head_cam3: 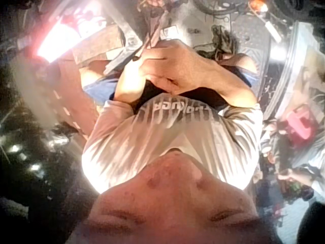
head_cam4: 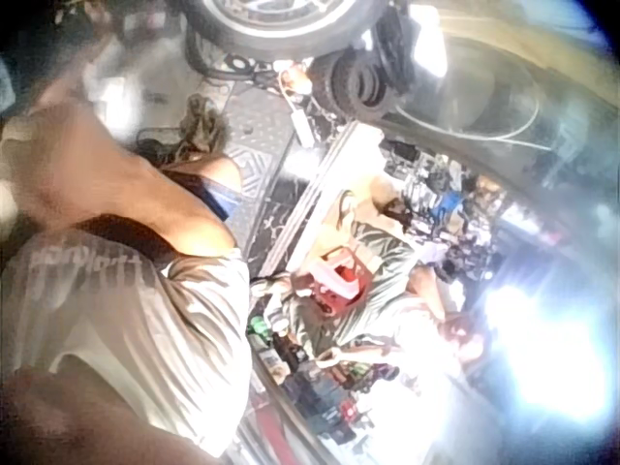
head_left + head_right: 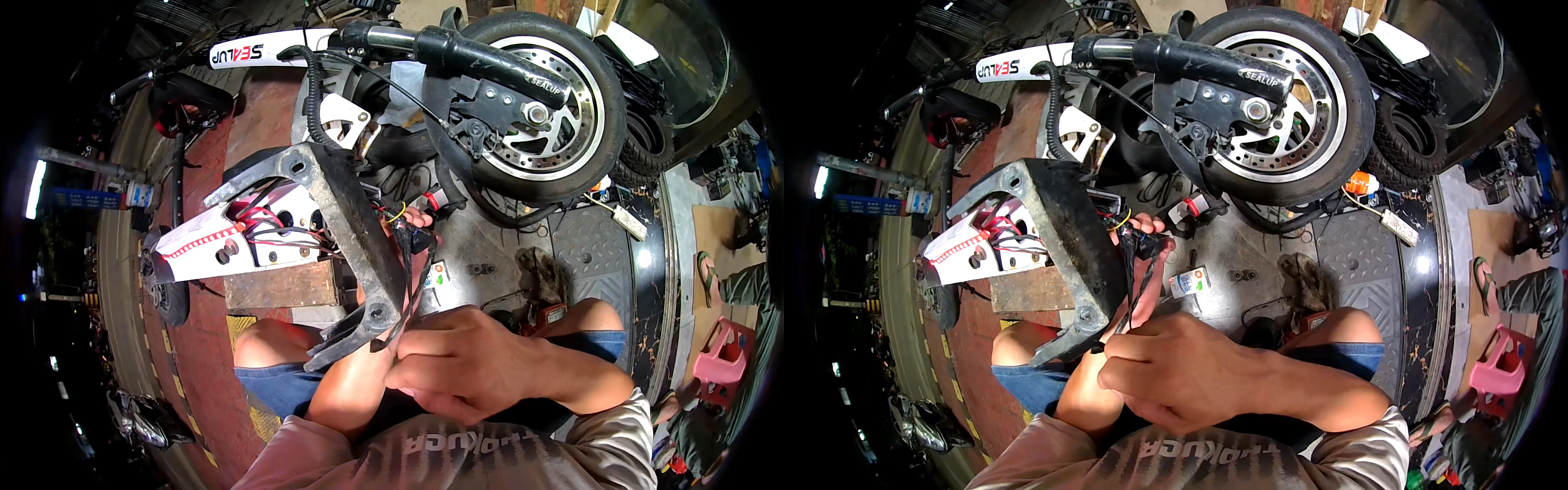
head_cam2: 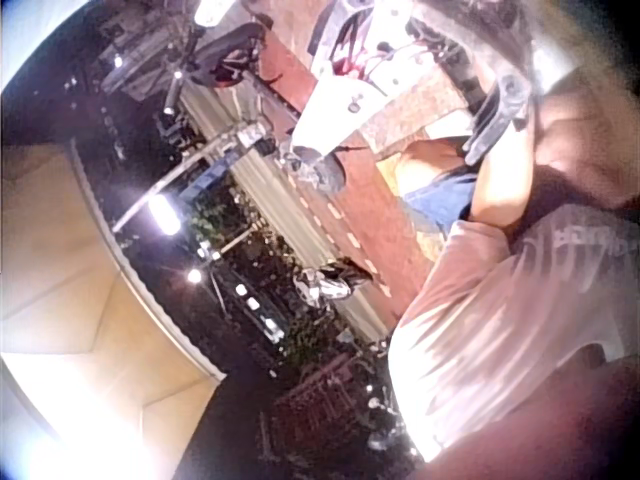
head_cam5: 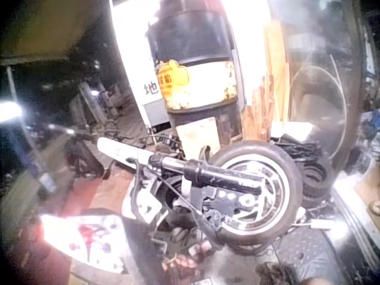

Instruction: The person connects and organizes electrical wires inside the front compartment of an electric scooter using their hands.

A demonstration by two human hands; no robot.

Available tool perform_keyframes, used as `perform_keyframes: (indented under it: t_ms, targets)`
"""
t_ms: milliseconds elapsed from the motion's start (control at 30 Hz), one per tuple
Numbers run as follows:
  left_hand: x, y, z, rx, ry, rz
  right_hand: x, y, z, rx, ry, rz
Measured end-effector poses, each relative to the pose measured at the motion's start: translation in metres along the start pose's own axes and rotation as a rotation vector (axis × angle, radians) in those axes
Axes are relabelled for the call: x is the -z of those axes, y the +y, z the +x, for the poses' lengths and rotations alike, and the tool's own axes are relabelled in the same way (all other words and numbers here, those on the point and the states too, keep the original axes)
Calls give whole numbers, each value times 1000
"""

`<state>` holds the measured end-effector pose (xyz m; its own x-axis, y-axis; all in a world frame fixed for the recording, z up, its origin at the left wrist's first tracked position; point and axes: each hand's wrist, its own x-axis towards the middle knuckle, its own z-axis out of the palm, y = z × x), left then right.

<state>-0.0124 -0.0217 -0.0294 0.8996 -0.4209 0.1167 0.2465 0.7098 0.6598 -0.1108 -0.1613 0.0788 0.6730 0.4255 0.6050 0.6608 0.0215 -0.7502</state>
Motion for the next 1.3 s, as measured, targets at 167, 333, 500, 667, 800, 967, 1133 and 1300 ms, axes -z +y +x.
perform_keyframes:
  t_ms: [167,333,500,667,800,967,1133,1300]
  targets:
    - [-3,4,-16,-2,214,16,-1,26,-8,-219,-86,166]
    - [6,9,-11,212,378,155,-10,47,-26,-589,469,668]
    - [-2,8,-10,221,591,49,-27,68,-31,-907,642,653]
    - [-11,13,-9,89,411,71,-22,95,-36,-621,369,-143]
    - [-3,8,-7,20,250,-36,-9,117,-32,-592,317,-691]
    - [-6,9,0,-26,140,10,-1,136,-25,-524,375,-758]
    - [-11,14,-6,109,281,141,11,129,-22,-493,407,-804]
    - [-12,14,-4,166,329,31,31,98,-19,-513,502,-621]
